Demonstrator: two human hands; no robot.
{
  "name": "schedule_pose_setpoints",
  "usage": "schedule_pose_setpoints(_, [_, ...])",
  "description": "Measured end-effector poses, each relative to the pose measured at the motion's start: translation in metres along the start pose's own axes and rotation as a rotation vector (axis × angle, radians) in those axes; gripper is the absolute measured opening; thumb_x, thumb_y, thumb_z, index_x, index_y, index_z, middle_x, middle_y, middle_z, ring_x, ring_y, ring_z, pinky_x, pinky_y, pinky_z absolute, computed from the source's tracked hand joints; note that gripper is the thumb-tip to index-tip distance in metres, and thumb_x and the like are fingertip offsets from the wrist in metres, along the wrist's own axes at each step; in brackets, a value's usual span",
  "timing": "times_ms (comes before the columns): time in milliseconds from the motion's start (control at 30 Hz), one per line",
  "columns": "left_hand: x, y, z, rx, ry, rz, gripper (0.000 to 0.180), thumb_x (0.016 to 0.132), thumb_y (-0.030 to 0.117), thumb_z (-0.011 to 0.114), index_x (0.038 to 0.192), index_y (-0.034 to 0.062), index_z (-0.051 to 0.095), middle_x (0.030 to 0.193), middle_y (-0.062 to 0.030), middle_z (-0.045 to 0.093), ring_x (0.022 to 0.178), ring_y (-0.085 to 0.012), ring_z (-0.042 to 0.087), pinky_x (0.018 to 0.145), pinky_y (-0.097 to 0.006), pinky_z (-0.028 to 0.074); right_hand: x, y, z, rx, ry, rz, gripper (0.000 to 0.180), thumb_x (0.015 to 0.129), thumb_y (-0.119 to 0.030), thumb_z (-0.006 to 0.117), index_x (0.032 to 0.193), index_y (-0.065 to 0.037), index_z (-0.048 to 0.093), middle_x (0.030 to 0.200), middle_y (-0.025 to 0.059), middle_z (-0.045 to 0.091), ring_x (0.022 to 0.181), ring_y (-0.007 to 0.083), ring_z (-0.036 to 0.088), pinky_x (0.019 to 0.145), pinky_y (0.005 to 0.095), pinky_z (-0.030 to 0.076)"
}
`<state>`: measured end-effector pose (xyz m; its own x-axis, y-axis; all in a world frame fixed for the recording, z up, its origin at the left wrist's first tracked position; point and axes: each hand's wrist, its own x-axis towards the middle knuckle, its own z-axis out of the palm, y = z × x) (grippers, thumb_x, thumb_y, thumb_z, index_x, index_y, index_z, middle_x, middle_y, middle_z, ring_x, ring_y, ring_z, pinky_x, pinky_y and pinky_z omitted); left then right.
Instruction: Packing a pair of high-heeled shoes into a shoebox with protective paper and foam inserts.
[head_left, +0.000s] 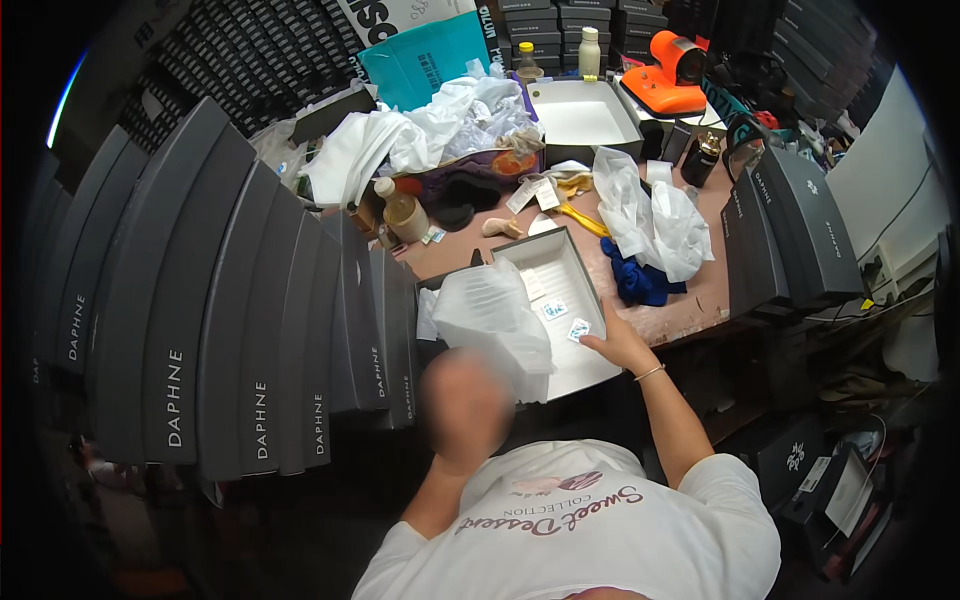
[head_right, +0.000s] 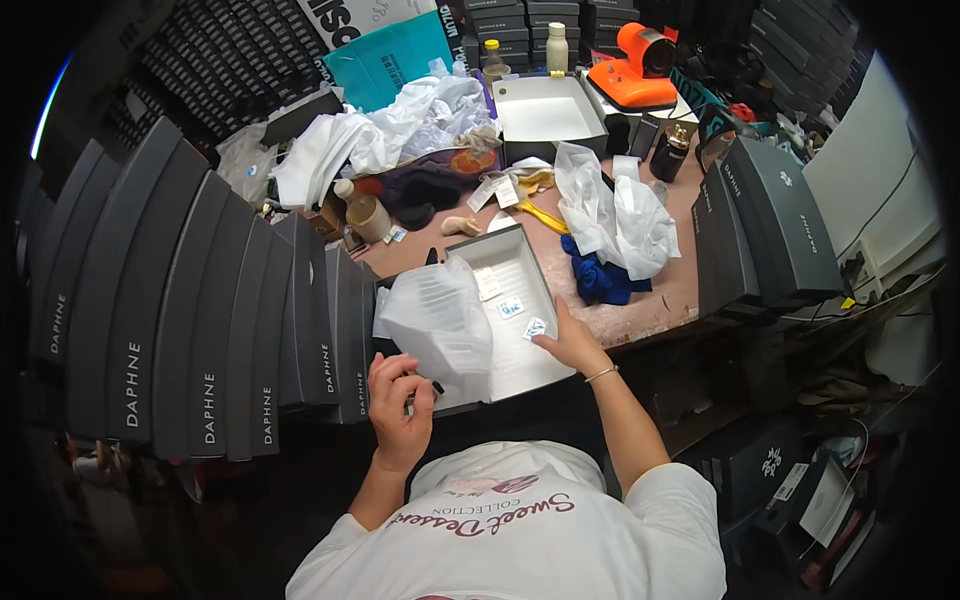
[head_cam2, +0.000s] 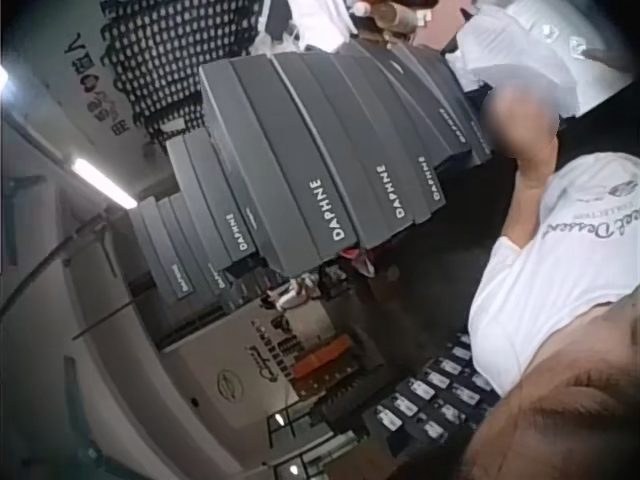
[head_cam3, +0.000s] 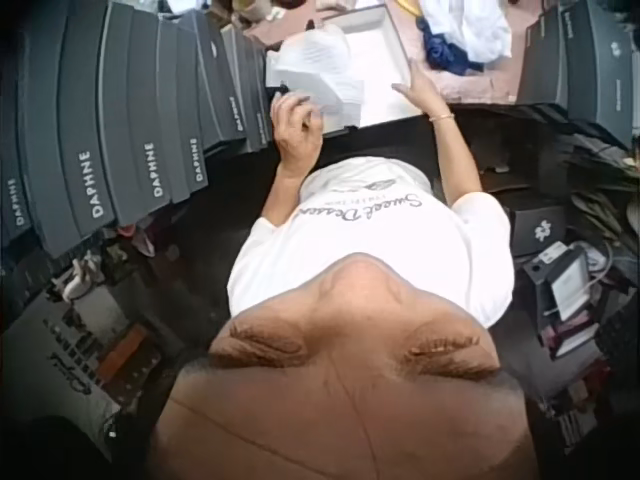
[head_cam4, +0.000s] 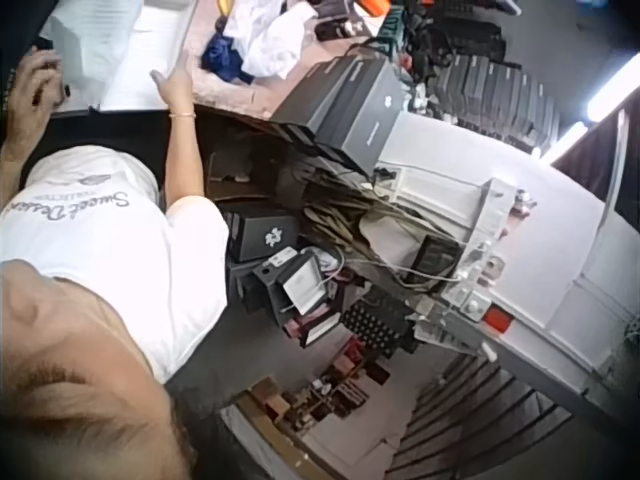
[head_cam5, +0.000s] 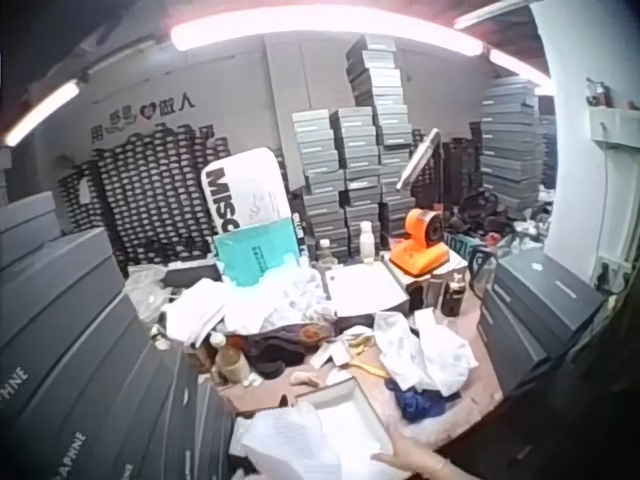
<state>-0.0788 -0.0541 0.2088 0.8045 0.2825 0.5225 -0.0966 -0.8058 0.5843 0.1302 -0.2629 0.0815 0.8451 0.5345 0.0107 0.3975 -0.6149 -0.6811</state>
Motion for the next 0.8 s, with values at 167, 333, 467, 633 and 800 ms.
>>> schedule_pose_setpoints(167, [0.063,0.060,0.004,0.019,-0.223,0.326,0.037,0.087,0.039,0.062,0.102,0.0057,0.063,0.133,-0.0172,0.046,0.129,-0.0379,0.036,0.107,-0.056,0.023,0.004,0.004,-0.014,-0.098,-0.017,0.018,0.035,0.083,-0.009,0.052,0.114,0.006,0.055,0.087,0.0319,0.061,0.085,0.0466,0.060,0.077,0.0506,0.047])
schedule_pose_setpoints(333, [0.066,0.014,0.071,0.188,-0.500,0.225,0.039,0.086,0.042,0.061,0.106,0.0075,0.062,0.138,-0.0180,0.041,0.134,-0.0389,0.029,0.105,-0.066,0.016,-0.017,-0.050,-0.107,-0.209,0.166,-0.027,0.031,0.085,-0.007,0.051,0.113,0.006,0.057,0.089,0.0284,0.063,0.085,0.0435,0.060,0.076,0.0479,0.048])
schedule_pose_setpoints(467, [0.050,-0.004,0.103,-0.210,-0.324,0.078,0.039,0.084,0.021,0.061,0.119,0.0057,0.055,0.140,-0.0211,0.038,0.131,-0.0413,0.033,0.107,-0.054,0.026,-0.030,-0.047,-0.171,-0.323,0.270,0.027,0.030,0.086,-0.004,0.050,0.114,0.005,0.056,0.085,0.0294,0.061,0.081,0.0442,0.060,0.072,0.0478,0.047])
schedule_pose_setpoints(633, [0.024,-0.045,0.144,-0.045,-0.626,0.073,0.048,0.082,0.008,0.055,0.129,0.0022,0.048,0.141,-0.0241,0.036,0.131,-0.0440,0.033,0.105,-0.048,0.033,-0.028,-0.046,-0.194,-0.236,0.270,0.047,0.031,0.086,-0.005,0.051,0.115,0.005,0.056,0.084,0.0293,0.061,0.081,0.0444,0.060,0.073,0.0476,0.048])
schedule_pose_setpoints(800, [0.038,-0.080,0.120,-0.125,-0.815,-0.266,0.029,0.084,0.015,0.051,0.103,-0.0012,0.064,0.101,-0.0283,0.061,0.096,-0.0400,0.060,0.082,-0.043,0.049,-0.005,-0.035,-0.127,-0.420,0.193,0.003,0.031,0.086,-0.006,0.053,0.116,0.003,0.056,0.091,0.0245,0.064,0.081,0.0410,0.062,0.070,0.0477,0.049])
